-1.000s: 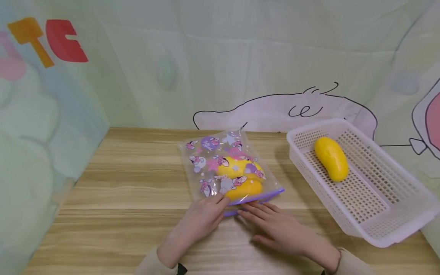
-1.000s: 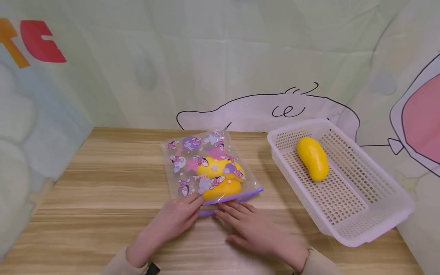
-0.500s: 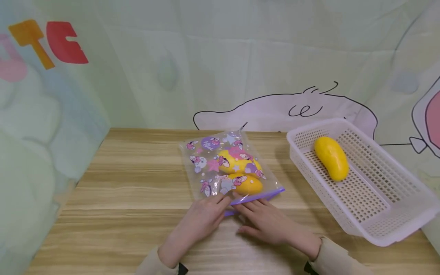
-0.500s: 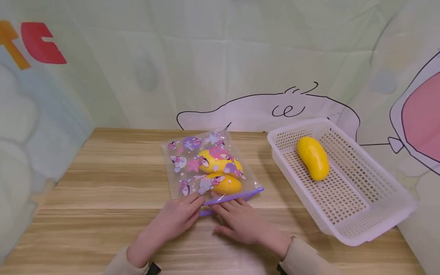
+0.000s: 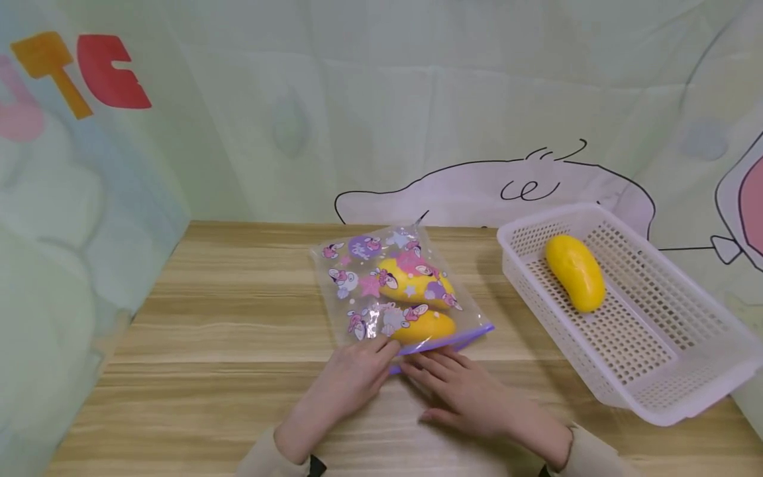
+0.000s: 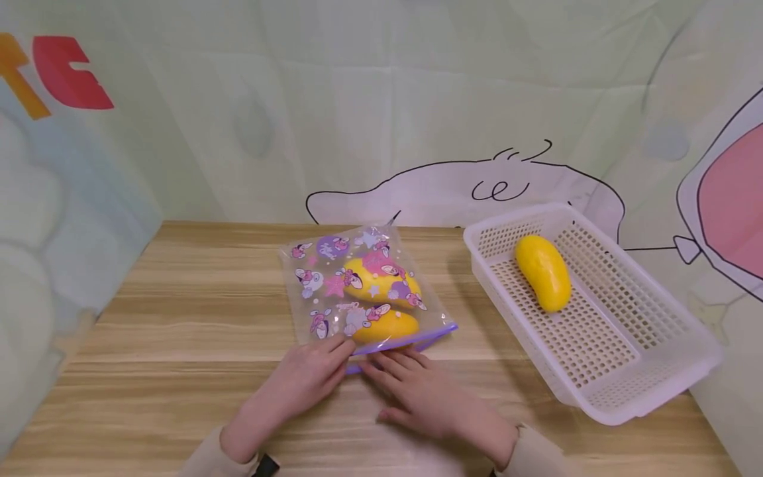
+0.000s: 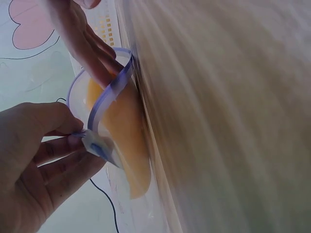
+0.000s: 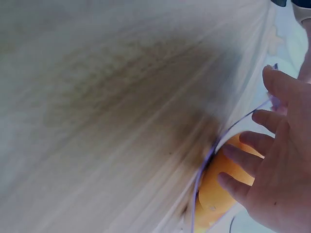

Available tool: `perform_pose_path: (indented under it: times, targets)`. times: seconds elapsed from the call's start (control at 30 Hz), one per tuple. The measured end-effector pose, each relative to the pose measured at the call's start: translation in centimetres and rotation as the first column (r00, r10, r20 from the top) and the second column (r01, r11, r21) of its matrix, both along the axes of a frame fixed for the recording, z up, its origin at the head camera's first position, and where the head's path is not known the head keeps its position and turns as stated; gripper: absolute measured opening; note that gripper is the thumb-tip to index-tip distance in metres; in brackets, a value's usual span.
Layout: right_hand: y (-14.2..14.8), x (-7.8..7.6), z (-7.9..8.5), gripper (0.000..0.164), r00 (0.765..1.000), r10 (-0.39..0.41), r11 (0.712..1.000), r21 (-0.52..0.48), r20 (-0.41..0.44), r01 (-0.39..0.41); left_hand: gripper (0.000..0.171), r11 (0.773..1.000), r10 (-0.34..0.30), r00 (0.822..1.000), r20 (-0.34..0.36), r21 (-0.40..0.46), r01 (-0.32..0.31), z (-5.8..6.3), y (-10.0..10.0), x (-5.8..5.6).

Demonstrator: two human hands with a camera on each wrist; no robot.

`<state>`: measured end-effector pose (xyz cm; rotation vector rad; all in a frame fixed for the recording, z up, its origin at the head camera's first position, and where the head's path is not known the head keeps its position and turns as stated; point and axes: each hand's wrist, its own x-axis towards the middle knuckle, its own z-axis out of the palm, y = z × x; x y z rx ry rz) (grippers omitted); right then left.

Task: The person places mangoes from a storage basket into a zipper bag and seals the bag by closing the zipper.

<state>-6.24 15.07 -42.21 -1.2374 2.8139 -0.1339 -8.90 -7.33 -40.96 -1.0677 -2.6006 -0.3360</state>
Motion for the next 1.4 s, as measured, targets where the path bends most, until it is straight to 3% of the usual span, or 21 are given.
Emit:
perform_pose_path:
  times: [0.13, 0.47, 0.63, 0.77, 0.87, 1.1, 1.27, 1.4]
  targets:
    - [0.7, 0.8, 0.8, 0.069, 1.0, 0.0, 1.0, -0.02, 0.002, 0.0, 0.016, 1.0, 0.008, 1.0, -0.002, -0.018, -0.008, 0.0, 0.0, 0.0]
    - [2.6, 2.5, 3.7, 0.068, 0.995, 0.051, 0.996, -0.069, -0.088, -0.057, 0.016, 1.0, 0.007, 1.0, 0.009, -0.009, -0.007, 0.0, -0.2, 0.0]
    - [3.8, 3.0, 5.9, 0.068, 0.987, 0.003, 0.989, -0.145, -0.16, -0.027, 0.015, 1.0, -0.01, 1.0, -0.003, 0.001, 0.01, -0.1, -0.1, -0.1]
    - [4.7, 3.1, 7.3, 0.058, 0.972, -0.05, 0.985, -0.171, -0.23, 0.01, 0.013, 1.0, -0.012, 1.0, 0.004, 0.002, 0.012, 0.0, -0.1, -0.1]
    - [5.4, 3.0, 8.2, 0.05, 0.962, -0.084, 0.976, -0.218, -0.26, 0.026, 0.013, 1.0, -0.01, 1.0, 0.007, -0.002, 0.01, 0.0, -0.1, -0.1]
    - [6.3, 2.2, 10.3, 0.045, 0.924, -0.155, 0.924, -0.383, -0.348, 0.01, 0.014, 1.0, -0.013, 1.0, 0.013, -0.002, 0.013, 0.0, -0.1, -0.1]
    - [7.4, 1.1, 11.0, 0.045, 0.895, -0.198, 0.93, -0.365, -0.399, 0.042, 0.015, 1.0, -0.014, 1.0, 0.005, 0.002, 0.014, 0.0, -0.2, -0.1]
    - [8.8, -0.1, 11.1, 0.05, 0.894, -0.229, 0.948, -0.295, -0.385, 0.116, 0.014, 1.0, -0.017, 1.0, -0.004, 0.008, 0.017, 0.0, -0.1, 0.0]
